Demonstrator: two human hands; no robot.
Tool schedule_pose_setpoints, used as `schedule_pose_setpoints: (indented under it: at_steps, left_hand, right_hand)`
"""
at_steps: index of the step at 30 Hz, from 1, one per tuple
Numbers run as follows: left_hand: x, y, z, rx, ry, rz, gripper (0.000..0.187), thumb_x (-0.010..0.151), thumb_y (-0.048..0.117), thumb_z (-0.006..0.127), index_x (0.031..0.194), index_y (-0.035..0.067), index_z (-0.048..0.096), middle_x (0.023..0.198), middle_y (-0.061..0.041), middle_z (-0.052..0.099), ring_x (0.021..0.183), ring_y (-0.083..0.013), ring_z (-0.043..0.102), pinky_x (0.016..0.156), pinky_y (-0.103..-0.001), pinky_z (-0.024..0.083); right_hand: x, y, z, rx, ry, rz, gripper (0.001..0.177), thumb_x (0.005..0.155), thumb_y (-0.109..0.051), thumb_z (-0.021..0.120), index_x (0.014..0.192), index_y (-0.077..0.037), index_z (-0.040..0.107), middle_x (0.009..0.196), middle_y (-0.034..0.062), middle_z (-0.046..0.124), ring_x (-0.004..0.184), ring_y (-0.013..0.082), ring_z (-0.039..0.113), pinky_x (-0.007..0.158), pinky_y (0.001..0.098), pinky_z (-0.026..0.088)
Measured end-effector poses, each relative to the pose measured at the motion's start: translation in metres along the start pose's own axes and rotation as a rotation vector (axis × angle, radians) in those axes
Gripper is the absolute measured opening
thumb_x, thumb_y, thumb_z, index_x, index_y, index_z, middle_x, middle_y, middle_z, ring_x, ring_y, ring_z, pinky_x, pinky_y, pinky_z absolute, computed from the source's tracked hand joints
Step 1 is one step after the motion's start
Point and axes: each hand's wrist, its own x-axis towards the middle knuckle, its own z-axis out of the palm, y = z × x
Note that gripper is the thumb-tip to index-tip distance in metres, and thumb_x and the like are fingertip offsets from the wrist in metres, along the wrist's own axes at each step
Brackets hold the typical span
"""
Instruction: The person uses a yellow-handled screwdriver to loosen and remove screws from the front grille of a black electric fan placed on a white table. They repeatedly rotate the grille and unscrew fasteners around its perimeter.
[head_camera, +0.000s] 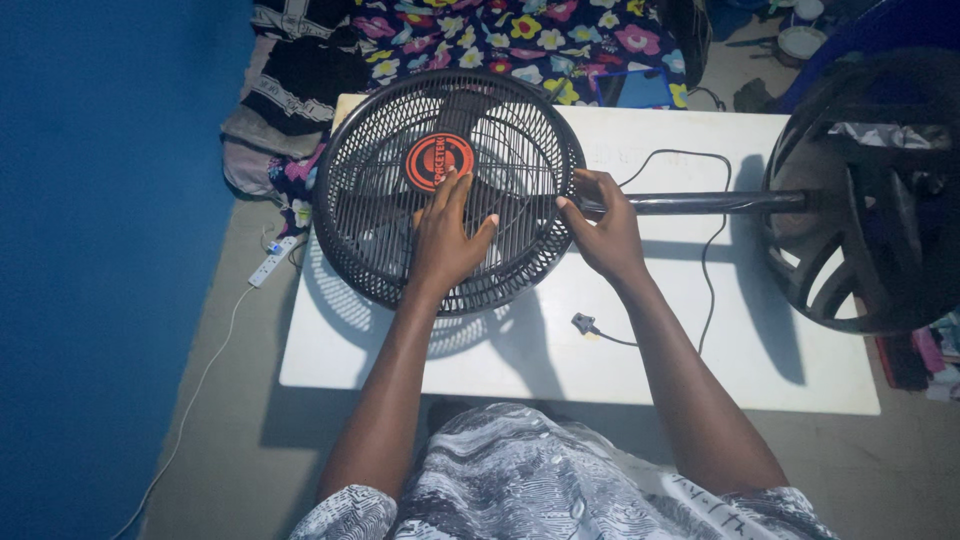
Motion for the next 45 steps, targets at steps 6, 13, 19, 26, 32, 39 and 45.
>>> schedule_pose_setpoints:
  at_steps: [6, 13, 19, 26, 32, 39, 45]
  left_hand:
    - [0.0, 0.0, 0.001, -0.002, -0.002, -0.001, 0.065, 0.073, 0.03, 0.06, 0.126, 0.001, 0.038, 0.134, -0.019, 0.033, 0.122, -0.0317, 0.036, 0.094, -0.047, 0.026]
    - [0.001, -0.001, 0.001, -0.013, -0.008, -0.007, 0.064, 0.074, 0.029, 0.062, 0.126, 0.002, 0.038, 0.135, -0.019, 0.033, 0.122, -0.0316, 0.035, 0.095, -0.049, 0.024]
    - [0.001, -0.001, 0.001, -0.009, -0.006, -0.004, 0.063, 0.074, 0.029, 0.062, 0.126, 0.002, 0.039, 0.134, -0.018, 0.034, 0.122, -0.032, 0.037, 0.094, -0.05, 0.026]
    - [-0.001, -0.002, 0.002, -0.013, 0.012, 0.013, 0.064, 0.074, 0.029, 0.062, 0.126, 0.001, 0.039, 0.134, -0.019, 0.034, 0.122, -0.0321, 0.037, 0.095, -0.05, 0.026]
    - [-0.004, -0.002, 0.002, -0.014, 0.015, 0.01, 0.065, 0.073, 0.029, 0.062, 0.127, 0.001, 0.038, 0.135, -0.02, 0.033, 0.122, -0.0321, 0.036, 0.095, -0.049, 0.025]
    - [-0.007, -0.002, 0.001, -0.006, 0.009, 0.012, 0.064, 0.073, 0.028, 0.062, 0.126, 0.001, 0.038, 0.135, -0.02, 0.031, 0.122, -0.0314, 0.036, 0.095, -0.049, 0.024]
    - [-0.01, 0.0, 0.0, -0.017, 0.017, 0.025, 0.063, 0.075, 0.028, 0.061, 0.127, 0.001, 0.038, 0.134, -0.019, 0.035, 0.122, -0.031, 0.037, 0.095, -0.048, 0.026]
  right_hand:
    - [-0.001, 0.002, 0.0, -0.027, 0.008, -0.02, 0.039, 0.081, -0.019, 0.061, 0.112, 0.001, 0.048, 0.106, 0.0164, 0.059, 0.104, 0.0249, 0.056, 0.088, 0.0358, 0.043]
    - [-0.002, 0.003, 0.002, -0.034, 0.01, 0.009, 0.037, 0.081, -0.018, 0.061, 0.111, 0.0, 0.049, 0.104, 0.015, 0.06, 0.1, 0.0226, 0.057, 0.087, 0.0342, 0.044]
    - [-0.004, 0.002, 0.003, 0.026, 0.007, -0.001, 0.036, 0.082, -0.016, 0.061, 0.112, 0.001, 0.048, 0.105, 0.015, 0.059, 0.102, 0.0227, 0.056, 0.087, 0.0335, 0.044]
    - [-0.006, 0.003, 0.003, 0.042, 0.003, 0.02, 0.038, 0.082, -0.016, 0.061, 0.113, 0.0, 0.047, 0.105, 0.0138, 0.058, 0.101, 0.0211, 0.057, 0.083, 0.0322, 0.046]
    - [-0.007, 0.003, 0.004, 0.081, 0.004, 0.039, 0.037, 0.081, -0.014, 0.06, 0.113, 0.0, 0.047, 0.105, 0.0144, 0.057, 0.101, 0.0207, 0.056, 0.082, 0.0311, 0.049]
    - [-0.007, 0.007, 0.004, 0.095, -0.015, 0.061, 0.037, 0.082, -0.014, 0.059, 0.113, 0.001, 0.045, 0.11, 0.016, 0.054, 0.105, 0.0222, 0.053, 0.082, 0.0329, 0.051]
    - [-0.011, 0.007, 0.003, 0.099, 0.005, 0.05, 0.035, 0.082, -0.013, 0.06, 0.112, 0.0, 0.047, 0.105, 0.0139, 0.056, 0.1, 0.019, 0.056, 0.079, 0.0303, 0.051]
